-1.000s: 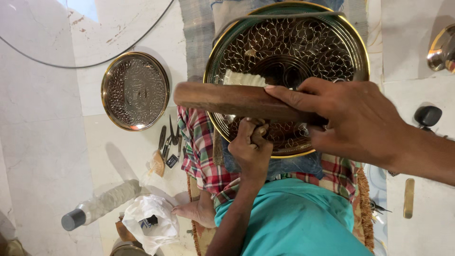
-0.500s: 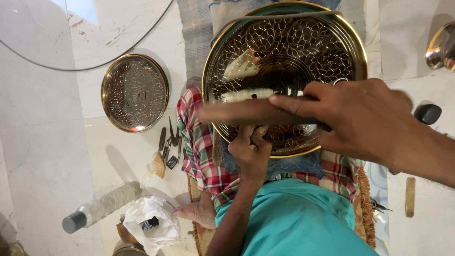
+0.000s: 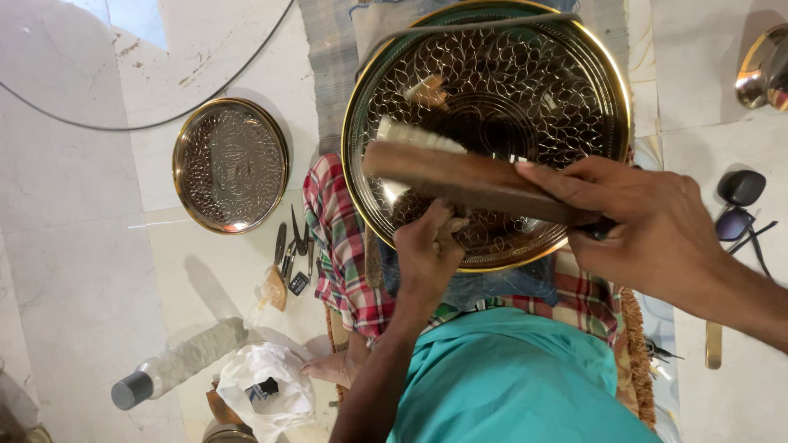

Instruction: The person sits on the floor and repeatedly hammers a small metal object placed inside a large decorative brass bowl. They hold the object with the left hand and strike it with a wooden mallet in the right hand, rotating the object occasionally to work different areas.

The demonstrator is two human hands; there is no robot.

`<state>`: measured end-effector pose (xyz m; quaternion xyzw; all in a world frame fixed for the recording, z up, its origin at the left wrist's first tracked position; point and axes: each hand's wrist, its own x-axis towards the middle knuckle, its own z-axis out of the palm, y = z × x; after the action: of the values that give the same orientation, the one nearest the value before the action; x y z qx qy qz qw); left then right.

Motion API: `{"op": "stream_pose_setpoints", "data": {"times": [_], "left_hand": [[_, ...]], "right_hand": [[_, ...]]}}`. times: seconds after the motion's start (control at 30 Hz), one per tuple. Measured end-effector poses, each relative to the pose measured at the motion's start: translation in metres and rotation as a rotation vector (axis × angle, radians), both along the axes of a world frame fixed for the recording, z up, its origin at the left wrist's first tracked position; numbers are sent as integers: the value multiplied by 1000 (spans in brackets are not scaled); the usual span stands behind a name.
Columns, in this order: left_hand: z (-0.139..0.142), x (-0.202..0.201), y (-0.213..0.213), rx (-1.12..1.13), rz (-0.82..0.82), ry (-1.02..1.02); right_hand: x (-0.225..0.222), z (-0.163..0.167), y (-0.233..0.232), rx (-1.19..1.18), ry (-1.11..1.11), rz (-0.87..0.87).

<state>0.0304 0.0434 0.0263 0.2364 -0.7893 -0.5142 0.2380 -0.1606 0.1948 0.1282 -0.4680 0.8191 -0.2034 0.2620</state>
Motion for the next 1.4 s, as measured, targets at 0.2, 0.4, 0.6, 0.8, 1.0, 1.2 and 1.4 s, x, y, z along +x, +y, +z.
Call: {"op": "stream_pose_setpoints", "data": {"times": [0.2,0.4,0.6,0.8,1.0,1.2,1.4], "left_hand": [[-8,-1,-2,-16,50,-44],[-11,4,-1,-11,52,-60],[-10,3,-6,-69,-3,-127],[-3,-4,-19,-134,-105,-117],[15,-5,-39,-76,-367,-127],[23,-21,-57,-209,-604,-83],[16,-35,-63,-411,-736,-141]], "right_hand": [[7,-5,19,-91,-132,-90],[7,-8,22,-183,-149,-48],[14,-15,19,54,83,-37],[20,-20,30,34,27,-140],[41,-46,49,-198,-95,-293],[85,-77,65,-515,-170,-449],[128,-97,83,-552,-189,-683]]}}
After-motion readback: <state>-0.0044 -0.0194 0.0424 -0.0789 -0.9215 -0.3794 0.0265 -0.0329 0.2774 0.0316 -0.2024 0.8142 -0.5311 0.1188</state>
